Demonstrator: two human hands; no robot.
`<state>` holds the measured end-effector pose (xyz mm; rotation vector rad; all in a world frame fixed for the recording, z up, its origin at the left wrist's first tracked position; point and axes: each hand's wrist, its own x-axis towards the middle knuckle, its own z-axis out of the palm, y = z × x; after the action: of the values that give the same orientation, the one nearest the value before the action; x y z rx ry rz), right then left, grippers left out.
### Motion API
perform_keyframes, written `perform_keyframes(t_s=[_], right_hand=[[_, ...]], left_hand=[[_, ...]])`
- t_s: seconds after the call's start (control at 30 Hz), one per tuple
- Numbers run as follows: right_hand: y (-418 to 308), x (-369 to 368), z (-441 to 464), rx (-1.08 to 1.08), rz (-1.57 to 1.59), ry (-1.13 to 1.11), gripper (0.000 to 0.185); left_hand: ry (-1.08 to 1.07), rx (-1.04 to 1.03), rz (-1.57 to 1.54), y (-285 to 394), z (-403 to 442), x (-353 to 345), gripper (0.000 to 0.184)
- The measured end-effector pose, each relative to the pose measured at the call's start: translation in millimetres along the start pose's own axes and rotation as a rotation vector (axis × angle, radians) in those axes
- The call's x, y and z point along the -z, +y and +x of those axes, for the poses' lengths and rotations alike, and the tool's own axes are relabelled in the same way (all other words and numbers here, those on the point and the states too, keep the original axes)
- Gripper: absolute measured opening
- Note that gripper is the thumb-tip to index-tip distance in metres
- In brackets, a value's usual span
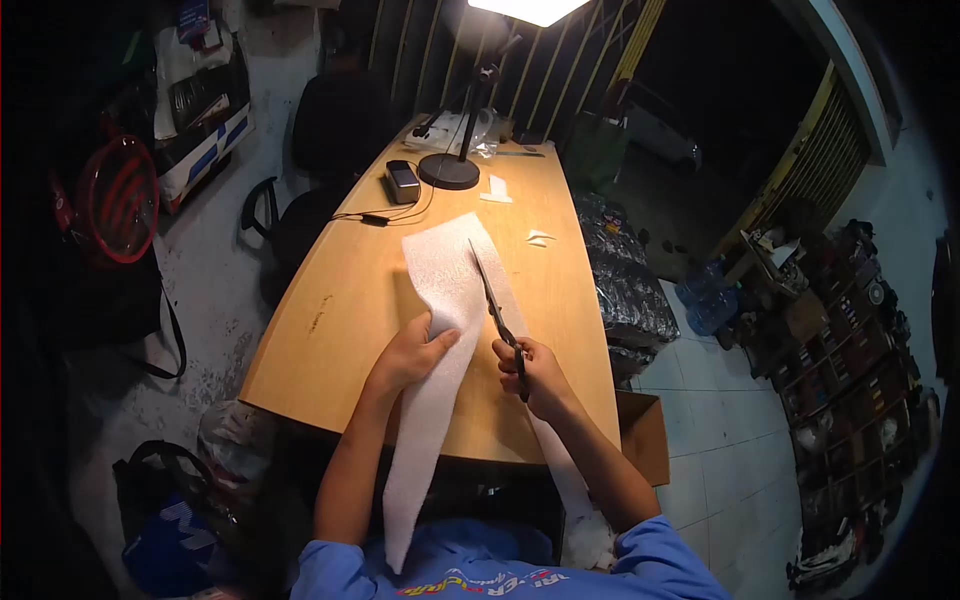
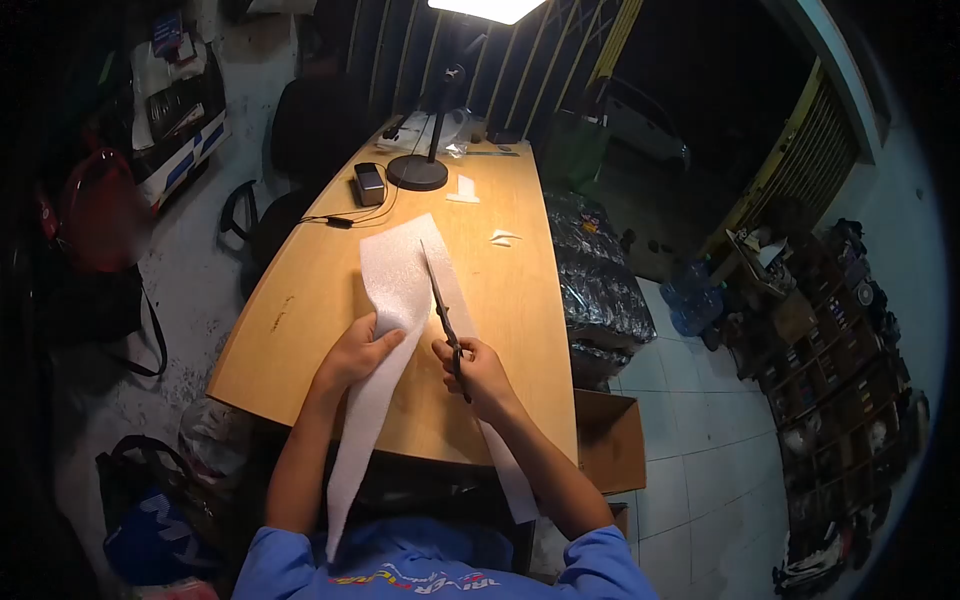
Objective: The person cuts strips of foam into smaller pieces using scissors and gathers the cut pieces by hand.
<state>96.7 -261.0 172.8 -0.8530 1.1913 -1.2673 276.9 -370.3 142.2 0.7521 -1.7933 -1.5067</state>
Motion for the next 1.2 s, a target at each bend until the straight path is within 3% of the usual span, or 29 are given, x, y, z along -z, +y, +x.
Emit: perform_keyframes(t_s=[0.07,0.13,0.23,0.33,0.43,0.5,0.57,0.73,0.83,1.0,1.2], right_hand=[[-5.2,2.9,3.4,-0.018,0.038,-0.064,0.030],[-11.2,-5.4,-1.0,-0.038,0.005,-0.035,0.015],[-11.0,-8.4,-4.0,-0.001,-0.041,-0.011,0.016],[-12.6,-7.9,-10.8,0.024,-0.065,-0.024,0.014],[-7.0,-11.5,-19.1,0.016,-0.095,0.015,0.016],[0.8,-10.0,-17.3,0.022,-0.040,-0.008,0.015],[-0.3,-14.1,-15.8,0.017,-0.177,0.150,0.014],[0.1,-8.1,-9.7,0.019,-0.144,0.161,0.015],[14.4,10.9,1.0,0.074,0.019,-0.040,0.027],[2.0,3.5,6.3,0.050,0.042,-0.021,0.023],[0.6,6.3,19.3,0.033,0.015,-0.088,0.022]], left_hand=[[-0.019,-0.014,-0.020,0.5,-0.9,-1.0,0.028],[-0.013,-0.036,-0.026,-2.6,0.1,0.1,0.033],[0.083,-0.012,-0.062,-9.5,0.9,1.6,0.039],[0.210,0.213,-0.502,9.5,10.6,6.0,0.044],[0.232,0.251,-0.549,-5.6,39.5,18.8,0.045],[0.308,0.074,-0.476,0.8,47.6,6.2,0.033],[0.354,-0.101,-0.339,-19.1,67.9,-2.7,0.027],[0.282,-0.118,-0.212,-18.8,65.1,-3.5,0.022],[0.258,-0.128,-0.225,-21.1,64.1,6.5,0.022],[0.210,-0.013,-0.277,-15.7,59.8,7.5,0.022],[0.190,-0.055,-0.319,-17.9,59.5,16.9,0.022]])
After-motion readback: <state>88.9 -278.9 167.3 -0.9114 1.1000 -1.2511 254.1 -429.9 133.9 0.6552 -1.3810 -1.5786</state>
